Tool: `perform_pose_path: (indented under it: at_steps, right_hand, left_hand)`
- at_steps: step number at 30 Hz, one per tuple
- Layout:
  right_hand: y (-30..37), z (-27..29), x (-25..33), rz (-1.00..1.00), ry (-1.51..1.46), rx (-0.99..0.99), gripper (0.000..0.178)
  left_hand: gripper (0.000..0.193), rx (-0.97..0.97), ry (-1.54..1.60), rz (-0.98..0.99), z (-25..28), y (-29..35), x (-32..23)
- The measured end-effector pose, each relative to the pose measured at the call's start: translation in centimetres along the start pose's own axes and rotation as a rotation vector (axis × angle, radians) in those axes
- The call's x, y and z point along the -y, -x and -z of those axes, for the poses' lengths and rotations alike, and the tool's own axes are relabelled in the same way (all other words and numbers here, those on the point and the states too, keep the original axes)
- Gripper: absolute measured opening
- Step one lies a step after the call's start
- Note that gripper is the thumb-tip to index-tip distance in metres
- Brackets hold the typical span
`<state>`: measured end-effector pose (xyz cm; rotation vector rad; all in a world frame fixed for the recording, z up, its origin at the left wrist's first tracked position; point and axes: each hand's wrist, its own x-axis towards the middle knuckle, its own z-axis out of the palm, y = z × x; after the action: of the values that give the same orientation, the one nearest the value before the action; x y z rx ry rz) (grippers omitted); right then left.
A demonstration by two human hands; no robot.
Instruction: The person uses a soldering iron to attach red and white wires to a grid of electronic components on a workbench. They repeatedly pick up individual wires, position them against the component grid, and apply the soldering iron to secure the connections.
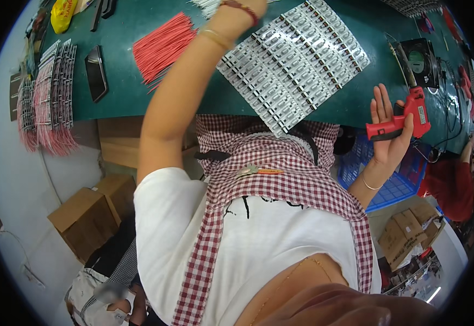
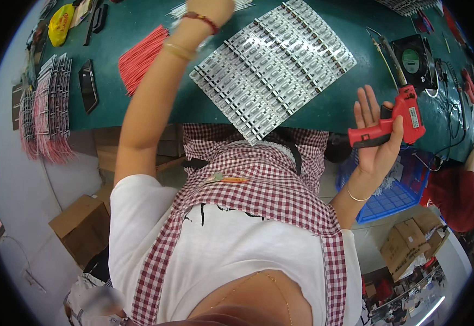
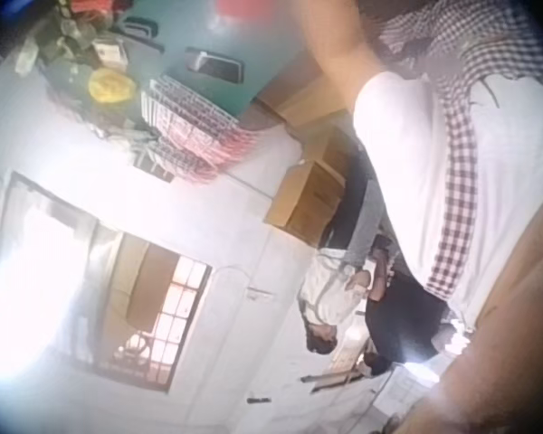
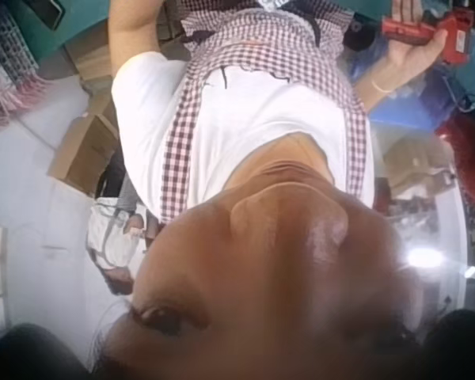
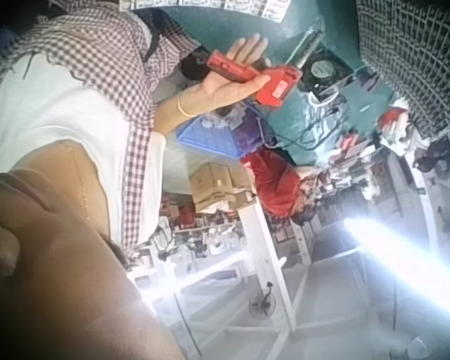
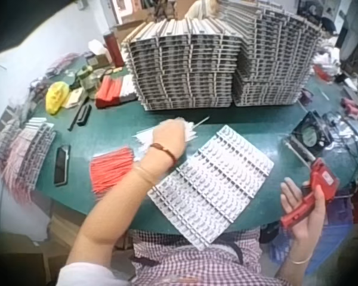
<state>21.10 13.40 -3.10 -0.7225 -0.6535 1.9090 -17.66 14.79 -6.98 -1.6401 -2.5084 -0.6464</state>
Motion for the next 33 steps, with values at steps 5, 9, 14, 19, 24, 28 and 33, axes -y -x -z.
perform_pose_path:
  at_steps: [5,9,14,19,24,28,33]
  right_hand:
    - [-0.1,-0.1,-0.4,-0.050,-0.039,0.053,0.036]
    - [0.2,-0.4,-0.9,-0.065,-0.036,0.052,0.036]
    - [0.2,-0.6,-1.3,-0.092,-0.011,0.073,0.038]
    - [0.4,-1.4,-1.7,-0.126,0.030,0.098,0.039]
    - [1.5,-2.2,-2.5,-0.131,0.099,0.040,0.037]
    - [2.0,-4.0,-3.2,-0.135,0.059,0.179,0.036]
    - [2.6,-5.3,-4.1,-0.124,0.136,0.190,0.038]
  left_hand:
    - [0.023,0.225,-0.276,-0.077,2.6,2.1,7.4]
    - [0.022,-0.104,0.284,-0.067,6.7,5.3,6.0]
    - [0.021,-0.255,1.041,0.164,6.4,9.9,3.0]
    - [0.021,-0.345,1.116,0.076,4.3,10.7,3.2]
    - [0.019,-0.357,1.068,0.048,3.8,11.4,4.6]
    - [0.019,-0.344,1.193,0.053,4.8,12.1,3.9]
    - [0.021,-0.300,1.323,0.271,5.8,12.4,3.2]
